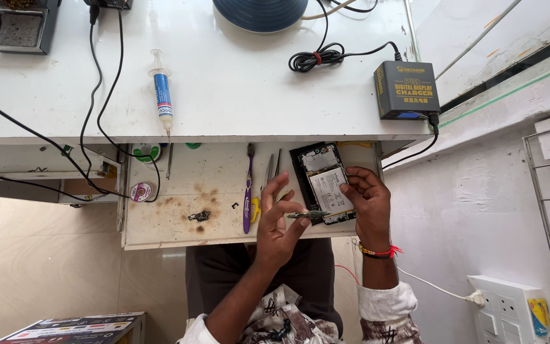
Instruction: The person disassembles a smartphone at a repair bench, separating the battery and back cover from the phone, then lifts out the motherboard. They use a hot air gun to heat the circuit board, then brush and pick at the board while holding it in their lap, working on the phone's internal components.
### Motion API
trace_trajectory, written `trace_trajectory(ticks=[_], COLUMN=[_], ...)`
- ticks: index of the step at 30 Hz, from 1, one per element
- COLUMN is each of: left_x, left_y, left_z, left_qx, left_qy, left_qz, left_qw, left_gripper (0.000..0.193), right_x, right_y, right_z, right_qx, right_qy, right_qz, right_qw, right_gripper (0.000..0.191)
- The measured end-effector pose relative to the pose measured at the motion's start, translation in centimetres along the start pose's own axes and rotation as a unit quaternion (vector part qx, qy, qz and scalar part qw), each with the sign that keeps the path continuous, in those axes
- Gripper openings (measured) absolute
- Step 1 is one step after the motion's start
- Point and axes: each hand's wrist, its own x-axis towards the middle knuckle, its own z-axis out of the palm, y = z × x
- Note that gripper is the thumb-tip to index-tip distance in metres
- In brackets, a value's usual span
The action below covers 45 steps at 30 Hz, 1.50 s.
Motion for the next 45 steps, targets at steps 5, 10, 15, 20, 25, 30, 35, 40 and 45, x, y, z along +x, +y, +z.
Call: trace_trajectory(ticks=[5, 10, 15, 20, 25, 30, 35, 40, 45], left_x=[-1.9, -2.3, -1.4, -1.1, -1.4, -1.2, -1.2, -1.3, -1.4], left_y=[1.6, 5.2, 8.9, 10.3, 10.0, 9.9, 9.9, 9.6, 10.1], left_z=[-1.6, -2.4, -2.9, -3.2, -3.6, -3.7, -3.4, -3.0, -3.3], left_qx=[-0.159, 0.046, 0.193, 0.153, 0.146, 0.145, 0.164, 0.133, 0.108], left_qy=[0.025, -0.024, -0.082, -0.107, -0.117, -0.131, -0.151, -0.130, -0.145], left_qz=[-0.230, -0.050, 0.203, 0.269, 0.294, 0.296, 0.290, 0.275, 0.233], left_qw=[0.960, 0.997, 0.956, 0.945, 0.937, 0.935, 0.931, 0.943, 0.956], left_gripper=[0.013, 0.025, 0.029, 0.037, 0.042, 0.031, 0.022, 0.022, 0.022], right_x=[1.5, 2.5, 1.6, -0.5, -6.6, -12.6, -13.7, -13.5, -13.3], right_y=[0.9, 1.5, 0.7, -2.2, -6.0, -6.6, -5.2, -4.4, -4.0], right_z=[0.6, 1.4, 2.5, 2.9, 2.3, 3.8, 4.8, 4.0, 3.9], right_qx=[-0.002, -0.069, -0.279, -0.374, -0.178, -0.115, -0.115, -0.116, -0.112], right_qy=[-0.012, -0.013, 0.010, 0.048, -0.017, -0.139, -0.124, -0.129, -0.119], right_qz=[0.015, 0.001, -0.029, -0.170, -0.216, -0.337, -0.402, -0.415, -0.409], right_qw=[1.000, 0.998, 0.960, 0.911, 0.960, 0.924, 0.900, 0.893, 0.898], right_gripper=[0.034, 0.034, 0.038, 0.036, 0.025, 0.028, 0.016, 0.016, 0.016])
